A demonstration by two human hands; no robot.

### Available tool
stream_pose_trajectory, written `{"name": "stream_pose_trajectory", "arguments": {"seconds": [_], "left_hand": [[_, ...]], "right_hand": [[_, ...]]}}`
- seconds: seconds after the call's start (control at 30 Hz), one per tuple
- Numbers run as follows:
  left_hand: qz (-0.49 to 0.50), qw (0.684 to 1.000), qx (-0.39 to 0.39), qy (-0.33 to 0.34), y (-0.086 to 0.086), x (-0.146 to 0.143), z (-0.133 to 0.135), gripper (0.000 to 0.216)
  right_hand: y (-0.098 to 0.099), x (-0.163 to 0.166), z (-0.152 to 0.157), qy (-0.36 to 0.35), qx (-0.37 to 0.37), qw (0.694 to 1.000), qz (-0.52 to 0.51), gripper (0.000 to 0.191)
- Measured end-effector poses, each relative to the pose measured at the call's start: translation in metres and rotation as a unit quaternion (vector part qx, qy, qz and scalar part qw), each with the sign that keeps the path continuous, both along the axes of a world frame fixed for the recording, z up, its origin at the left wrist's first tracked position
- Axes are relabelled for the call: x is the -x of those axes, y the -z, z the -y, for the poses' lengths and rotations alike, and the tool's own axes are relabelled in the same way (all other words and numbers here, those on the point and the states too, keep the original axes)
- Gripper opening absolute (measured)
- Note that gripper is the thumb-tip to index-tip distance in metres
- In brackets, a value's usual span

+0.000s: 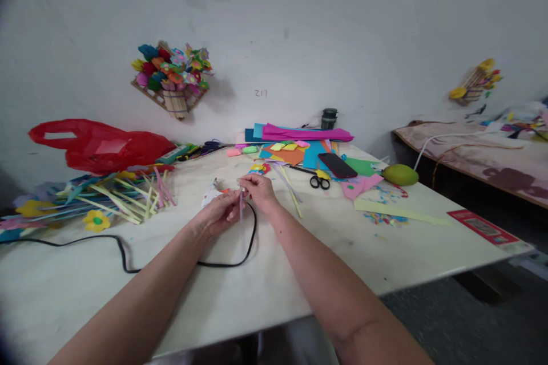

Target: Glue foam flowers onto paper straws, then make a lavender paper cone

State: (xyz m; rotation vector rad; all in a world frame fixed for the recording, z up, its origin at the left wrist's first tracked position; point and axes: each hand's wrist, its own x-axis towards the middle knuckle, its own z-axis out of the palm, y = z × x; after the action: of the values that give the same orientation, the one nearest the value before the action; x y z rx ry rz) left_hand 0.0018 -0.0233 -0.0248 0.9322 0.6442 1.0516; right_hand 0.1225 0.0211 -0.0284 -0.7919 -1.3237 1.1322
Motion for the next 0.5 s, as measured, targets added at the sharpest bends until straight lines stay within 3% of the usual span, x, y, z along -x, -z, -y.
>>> {"name": "stream_pose_trajectory", "arguments": {"seconds": [0.33,0.5], "left_hand": [[-0.03,0.999,-0.015,-0.025,-0.008,0.008,0.001,0.021],[0.01,0.997,-0.023,-0.076,-0.013,0.018,-0.003,0.019]], "right_hand": [[-0.007,-0.007,0.01,-0.034,-0.016,0.999,0.002,0.029],[-0.001,-0.005,0.003,0.009,-0.015,0.995,0.096,0.029]]}}
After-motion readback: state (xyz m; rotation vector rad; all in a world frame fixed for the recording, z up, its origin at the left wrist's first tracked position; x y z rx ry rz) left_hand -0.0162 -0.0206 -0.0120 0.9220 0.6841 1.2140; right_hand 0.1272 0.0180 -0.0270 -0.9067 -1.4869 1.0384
